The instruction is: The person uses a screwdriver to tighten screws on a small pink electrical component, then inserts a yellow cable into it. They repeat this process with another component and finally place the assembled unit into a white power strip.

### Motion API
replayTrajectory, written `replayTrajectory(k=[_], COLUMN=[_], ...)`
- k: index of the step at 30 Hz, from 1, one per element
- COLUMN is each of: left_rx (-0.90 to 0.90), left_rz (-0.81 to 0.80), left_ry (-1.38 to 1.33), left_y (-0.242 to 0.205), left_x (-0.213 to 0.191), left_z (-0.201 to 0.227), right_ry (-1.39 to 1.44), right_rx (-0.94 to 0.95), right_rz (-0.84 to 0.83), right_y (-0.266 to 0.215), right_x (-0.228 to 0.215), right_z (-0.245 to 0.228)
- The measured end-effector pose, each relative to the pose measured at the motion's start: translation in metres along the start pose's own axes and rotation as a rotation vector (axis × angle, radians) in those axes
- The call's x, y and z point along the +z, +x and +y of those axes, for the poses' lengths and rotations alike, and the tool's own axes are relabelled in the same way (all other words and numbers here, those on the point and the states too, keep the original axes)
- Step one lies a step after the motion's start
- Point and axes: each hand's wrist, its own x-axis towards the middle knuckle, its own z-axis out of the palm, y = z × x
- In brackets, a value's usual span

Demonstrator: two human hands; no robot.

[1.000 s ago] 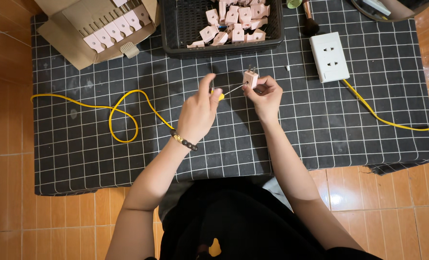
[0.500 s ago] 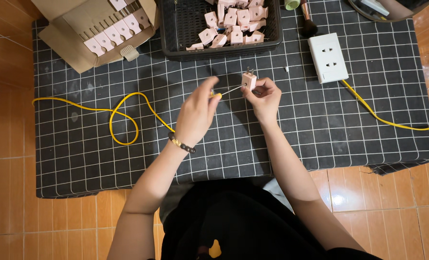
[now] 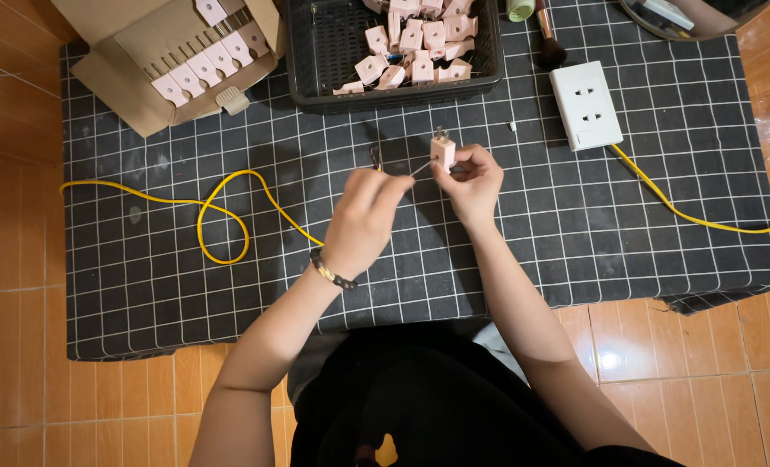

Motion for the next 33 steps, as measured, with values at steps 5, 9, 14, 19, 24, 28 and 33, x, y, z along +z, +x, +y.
replayTrajectory(k=[5, 9, 14, 19, 24, 28, 33], left_rx=[-0.648, -0.831, -0.229, 0.072, -0.881, -1.192, -0.304], left_rz=[-0.114, -0.32, -0.188, -0.106, -0.212, -0.312, -0.417], left_ry=[-0.73, -0.9, -0.198, 0.086, -1.122, -1.498, -0.137], left_y=[0.003, -0.009, -0.012, -0.032, -0.019, -0.021, -0.033], left_x=[-0.021, -0.011, -0.011, 0.004, -0.02, -0.018, -0.015], left_z=[0.0, -0.014, -0.011, -0.019, -0.012, -0.02, -0.03], right_ry=[-0.003, -0.023, -0.06, -0.097, -0.093, -0.123, -0.225], right_rx=[-0.032, -0.043, -0.038, -0.066, -0.106, -0.153, -0.132], right_rz=[0.026, 0.012, -0.052, -0.077, -0.068, -0.089, -0.166], right_y=[-0.001, -0.002, 0.0, -0.002, -0.004, -0.006, -0.01], right_x=[0.0, 0.001, -0.005, -0.001, 0.006, 0.012, 0.011], right_z=[-0.013, -0.011, -0.002, -0.007, -0.023, -0.035, -0.032])
